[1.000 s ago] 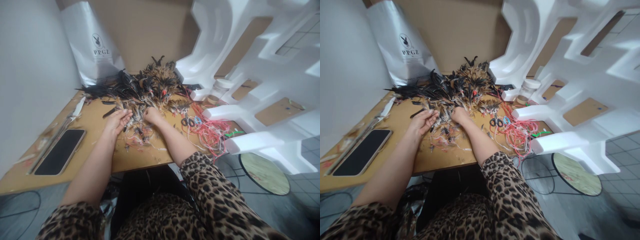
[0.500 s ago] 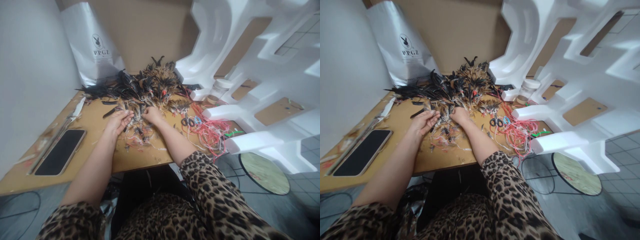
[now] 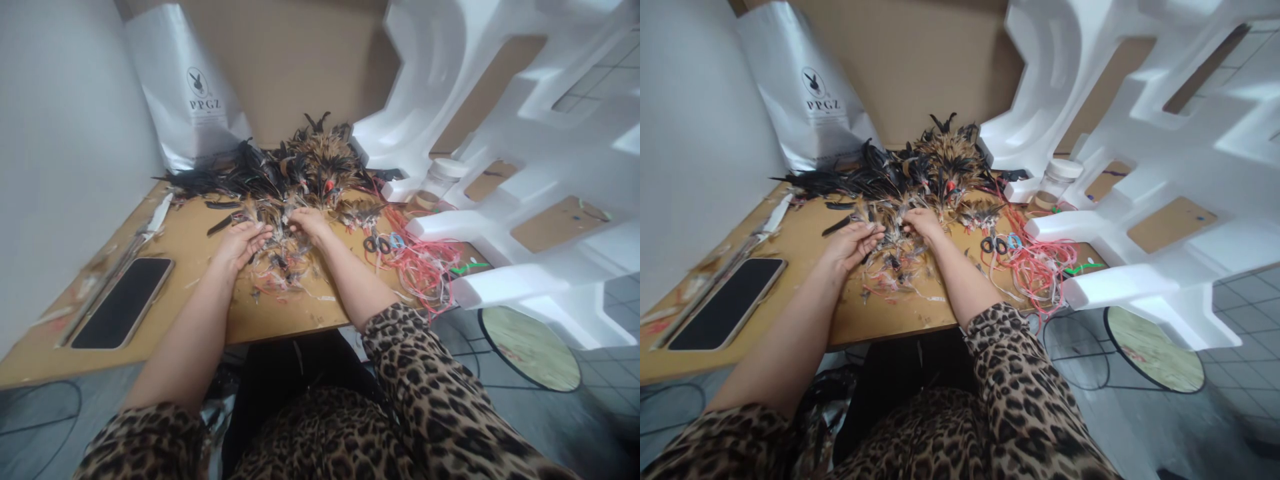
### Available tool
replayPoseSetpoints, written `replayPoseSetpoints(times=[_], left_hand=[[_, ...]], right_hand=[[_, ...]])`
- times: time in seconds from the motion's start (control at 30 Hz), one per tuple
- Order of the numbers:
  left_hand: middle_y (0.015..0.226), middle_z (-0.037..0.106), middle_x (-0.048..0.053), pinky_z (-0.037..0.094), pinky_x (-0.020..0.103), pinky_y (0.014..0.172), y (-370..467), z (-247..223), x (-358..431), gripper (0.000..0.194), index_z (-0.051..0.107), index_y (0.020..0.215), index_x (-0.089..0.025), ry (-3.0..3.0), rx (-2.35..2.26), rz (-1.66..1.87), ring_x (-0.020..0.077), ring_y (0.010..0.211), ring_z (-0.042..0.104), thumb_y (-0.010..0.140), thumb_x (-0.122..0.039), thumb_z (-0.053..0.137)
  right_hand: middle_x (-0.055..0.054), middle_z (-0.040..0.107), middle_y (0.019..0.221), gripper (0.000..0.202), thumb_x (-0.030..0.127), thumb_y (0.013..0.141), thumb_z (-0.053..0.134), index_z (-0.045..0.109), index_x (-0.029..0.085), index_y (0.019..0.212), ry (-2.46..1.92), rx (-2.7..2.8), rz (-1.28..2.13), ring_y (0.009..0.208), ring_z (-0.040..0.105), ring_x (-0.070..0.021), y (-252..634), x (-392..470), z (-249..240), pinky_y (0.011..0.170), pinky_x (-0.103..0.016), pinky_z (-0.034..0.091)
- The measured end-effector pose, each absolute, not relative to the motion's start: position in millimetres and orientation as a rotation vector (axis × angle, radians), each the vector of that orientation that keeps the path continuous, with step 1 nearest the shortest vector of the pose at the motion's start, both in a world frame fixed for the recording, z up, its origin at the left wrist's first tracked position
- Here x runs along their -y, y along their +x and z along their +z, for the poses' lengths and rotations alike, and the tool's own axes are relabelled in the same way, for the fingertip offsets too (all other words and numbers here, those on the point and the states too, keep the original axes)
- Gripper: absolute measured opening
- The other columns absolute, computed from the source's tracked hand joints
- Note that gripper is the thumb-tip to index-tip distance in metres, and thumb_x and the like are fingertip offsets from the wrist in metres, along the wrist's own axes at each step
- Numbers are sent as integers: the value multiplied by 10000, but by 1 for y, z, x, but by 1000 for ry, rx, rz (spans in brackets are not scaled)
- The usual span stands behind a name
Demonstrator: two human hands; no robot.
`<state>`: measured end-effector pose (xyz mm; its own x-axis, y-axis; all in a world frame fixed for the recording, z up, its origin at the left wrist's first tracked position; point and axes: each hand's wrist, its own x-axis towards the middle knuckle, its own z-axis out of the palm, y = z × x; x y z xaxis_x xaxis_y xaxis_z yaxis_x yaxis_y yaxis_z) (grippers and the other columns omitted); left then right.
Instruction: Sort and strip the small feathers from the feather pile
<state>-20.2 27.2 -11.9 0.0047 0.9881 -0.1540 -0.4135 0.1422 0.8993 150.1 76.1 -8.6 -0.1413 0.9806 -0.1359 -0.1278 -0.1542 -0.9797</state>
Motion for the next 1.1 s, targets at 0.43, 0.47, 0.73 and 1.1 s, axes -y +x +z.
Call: replayPoseSetpoints(times=[0.43, 0.47, 0.73, 1.1], left_hand=[[727, 691, 105, 496, 143, 479, -19, -9, -24, 53, 593, 722, -88, 698, -941, 1225, 131, 599, 664, 725, -38, 608], [718, 688, 100, 497, 145, 478, -19, -9, -25, 55, 593, 721, -88, 695, -936, 1224, 134, 602, 665, 725, -34, 605], [596, 638, 53, 477, 148, 464, -19, -13, -27, 82, 577, 680, -94, 691, -975, 1250, 112, 540, 631, 693, -32, 629], [576, 634, 33, 424, 155, 489, -12, -9, -23, 163, 589, 605, -113, 973, -1015, 1441, 69, 474, 550, 584, -143, 748]], right_hand=[[61, 515, 547, 202, 304, 655, 629, 515, 143, 700, -864, 1594, 1301, 482, 425, -38, 142, -63, -3, 489, -164, 317], [62, 507, 562, 183, 288, 654, 618, 522, 137, 694, -870, 1658, 1215, 500, 415, -37, 142, -62, -3, 513, -169, 322], [24, 554, 676, 152, 260, 662, 584, 591, 116, 711, -885, 1868, 883, 629, 451, -64, 135, -60, -9, 620, -192, 347], [53, 498, 510, 222, 209, 599, 686, 495, 145, 693, -820, 1123, 1872, 421, 354, -24, 132, -58, -6, 394, -133, 203]])
